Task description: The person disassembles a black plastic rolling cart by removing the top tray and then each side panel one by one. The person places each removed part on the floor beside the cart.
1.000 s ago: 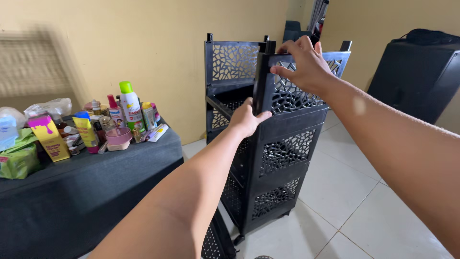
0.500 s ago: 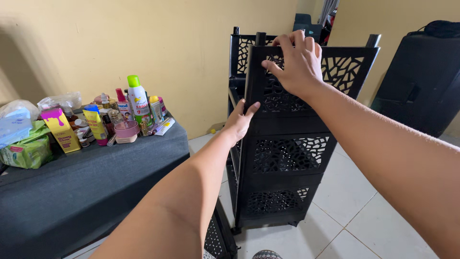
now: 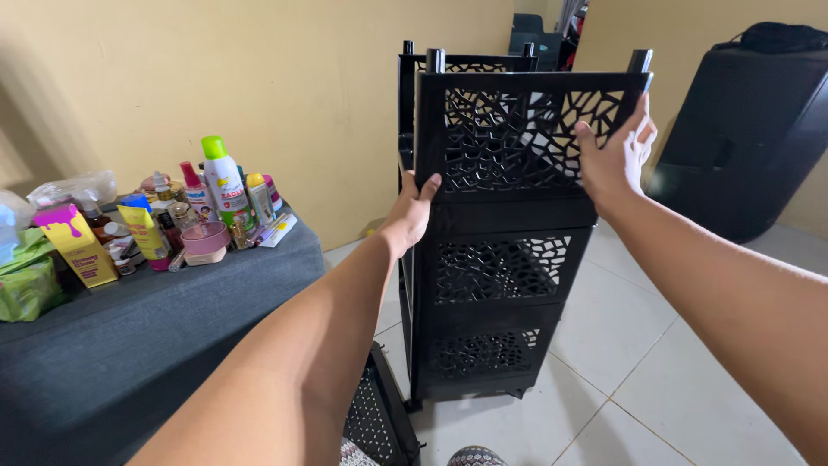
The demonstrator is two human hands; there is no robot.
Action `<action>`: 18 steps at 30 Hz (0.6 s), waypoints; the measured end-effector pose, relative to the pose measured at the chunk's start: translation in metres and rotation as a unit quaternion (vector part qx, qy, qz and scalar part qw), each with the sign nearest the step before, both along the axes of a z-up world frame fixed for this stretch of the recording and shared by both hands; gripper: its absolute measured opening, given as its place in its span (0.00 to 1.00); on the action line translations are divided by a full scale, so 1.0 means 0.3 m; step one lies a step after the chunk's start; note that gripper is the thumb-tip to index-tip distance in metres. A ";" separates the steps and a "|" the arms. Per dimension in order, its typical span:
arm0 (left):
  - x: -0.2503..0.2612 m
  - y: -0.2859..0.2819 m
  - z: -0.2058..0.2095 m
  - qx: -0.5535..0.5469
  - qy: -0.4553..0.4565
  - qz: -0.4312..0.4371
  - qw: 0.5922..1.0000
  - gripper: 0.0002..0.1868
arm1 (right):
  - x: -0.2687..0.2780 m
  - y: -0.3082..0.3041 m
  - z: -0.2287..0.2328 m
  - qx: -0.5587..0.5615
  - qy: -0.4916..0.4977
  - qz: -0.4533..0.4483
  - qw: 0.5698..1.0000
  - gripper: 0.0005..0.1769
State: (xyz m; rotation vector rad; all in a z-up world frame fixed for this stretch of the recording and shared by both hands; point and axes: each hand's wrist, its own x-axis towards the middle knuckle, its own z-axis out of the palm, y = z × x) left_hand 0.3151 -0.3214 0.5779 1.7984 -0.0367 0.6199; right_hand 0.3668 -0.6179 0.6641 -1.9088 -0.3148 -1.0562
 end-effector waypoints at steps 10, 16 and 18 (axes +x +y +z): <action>0.066 0.041 -0.018 -0.003 -0.042 0.001 0.999 0.36 | 0.156 -0.126 -0.058 0.111 0.216 0.186 0.952 0.36; 0.035 0.030 -0.015 0.063 -0.057 0.045 0.995 0.39 | 0.147 -0.129 -0.074 0.120 0.275 0.191 0.935 0.41; 0.027 0.018 -0.012 0.060 -0.045 0.053 0.996 0.38 | 0.136 -0.119 -0.079 0.120 0.282 0.189 0.933 0.43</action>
